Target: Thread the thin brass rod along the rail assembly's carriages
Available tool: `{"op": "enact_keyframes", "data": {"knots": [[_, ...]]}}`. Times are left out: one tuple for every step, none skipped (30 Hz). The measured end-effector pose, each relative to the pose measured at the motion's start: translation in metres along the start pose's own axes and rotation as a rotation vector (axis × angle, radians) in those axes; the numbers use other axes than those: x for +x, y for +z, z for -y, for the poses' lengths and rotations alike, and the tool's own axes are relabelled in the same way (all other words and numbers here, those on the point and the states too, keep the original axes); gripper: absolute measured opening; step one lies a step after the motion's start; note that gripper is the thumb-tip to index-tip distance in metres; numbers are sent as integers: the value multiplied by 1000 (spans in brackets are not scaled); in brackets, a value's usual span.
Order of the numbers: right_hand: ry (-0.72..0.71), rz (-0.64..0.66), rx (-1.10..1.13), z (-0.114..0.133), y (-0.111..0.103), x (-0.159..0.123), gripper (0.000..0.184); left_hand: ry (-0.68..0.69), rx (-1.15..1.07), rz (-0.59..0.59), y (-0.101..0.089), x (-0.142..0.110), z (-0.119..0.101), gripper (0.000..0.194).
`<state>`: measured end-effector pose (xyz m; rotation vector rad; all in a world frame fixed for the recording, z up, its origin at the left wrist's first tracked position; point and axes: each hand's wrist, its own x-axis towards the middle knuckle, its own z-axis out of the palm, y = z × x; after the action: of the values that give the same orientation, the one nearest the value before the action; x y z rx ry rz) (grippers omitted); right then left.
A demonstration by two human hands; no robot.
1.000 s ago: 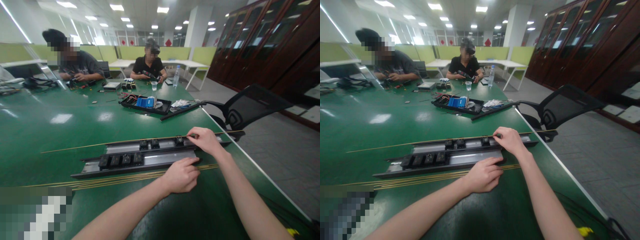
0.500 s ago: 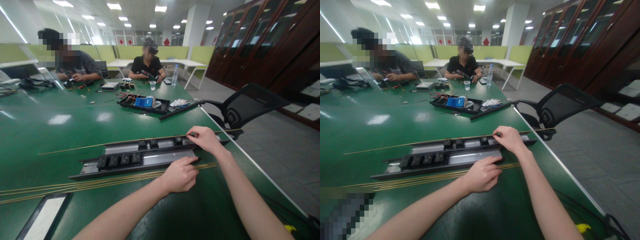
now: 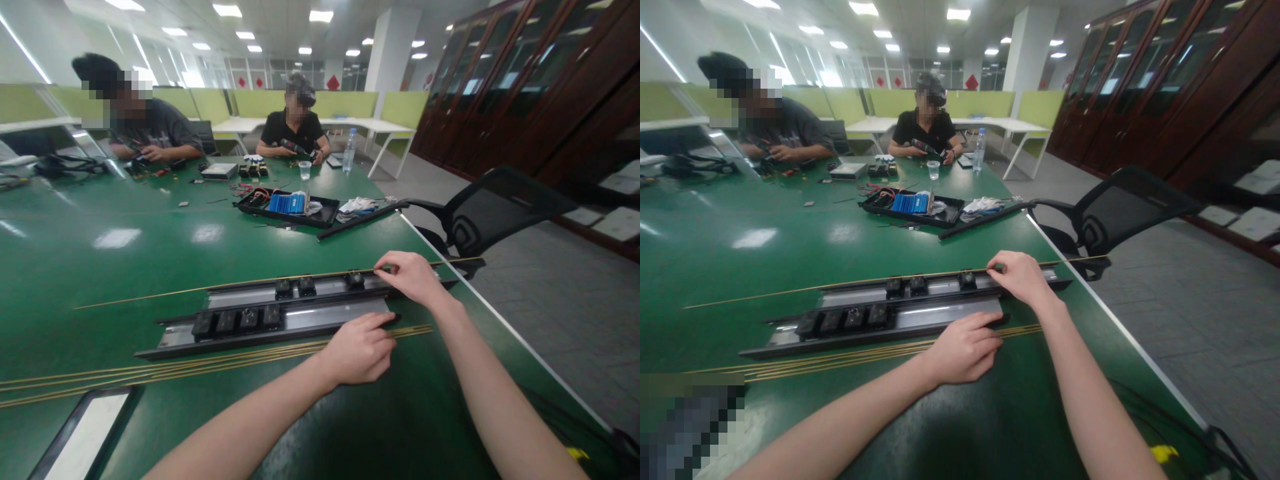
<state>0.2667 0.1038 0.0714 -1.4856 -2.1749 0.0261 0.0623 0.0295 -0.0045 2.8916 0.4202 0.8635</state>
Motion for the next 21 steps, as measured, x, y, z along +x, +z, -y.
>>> {"op": "enact_keyframes", "data": {"knots": [[2,0,-7,0,0,0,11,1,-1,0,0,0,0,24],[3,0,-13,0,-1,0,12,1,-2,0,0,-1,0,24],[4,1,-17,0,-1,0,12,1,-1,0,1,-1,1,24],[4,2,-19,0,-1,0,12,0,1,-1,1,-1,1,24],[5,2,-20,-1,-2,-1,12,0,2,-1,1,-1,1,24],[5,3,-20,-1,-2,-1,12,2,1,-2,1,-1,1,24],[5,3,-21,-1,-2,-1,12,5,0,-5,2,-1,1,24],[5,3,-22,-1,-2,-1,12,8,-3,-9,2,-1,1,24],[4,3,-22,-1,-2,-1,12,12,-5,-14,2,-1,1,24],[3,3,-22,-1,-2,-1,12,12,-8,-19,1,-1,1,24],[2,5,-22,-1,-3,-1,13,12,-10,-22,1,-1,1,25],[4,6,-24,0,-3,-1,13,10,-12,-23,1,-1,1,24],[6,6,-27,0,-4,-1,13,8,-13,-22,1,0,1,24],[9,6,-31,0,-4,-1,13,7,-14,-20,0,0,1,24],[11,5,-35,0,-5,-1,13,5,-14,-17,0,0,0,24],[12,3,-37,-1,-5,-1,14,3,-12,-14,0,0,0,24],[13,2,-37,-1,-6,-1,14,2,-8,-11,-1,0,0,24],[15,2,-35,-2,-6,-1,14,0,-3,-9,-1,0,0,24],[18,5,-33,-2,-7,0,13,0,1,-6,-1,0,0,24],[23,8,-32,-3,-7,0,13,1,5,-4,-2,0,-1,24],[28,11,-32,-4,-8,-1,13,2,6,-2,-2,0,-1,24]]}}
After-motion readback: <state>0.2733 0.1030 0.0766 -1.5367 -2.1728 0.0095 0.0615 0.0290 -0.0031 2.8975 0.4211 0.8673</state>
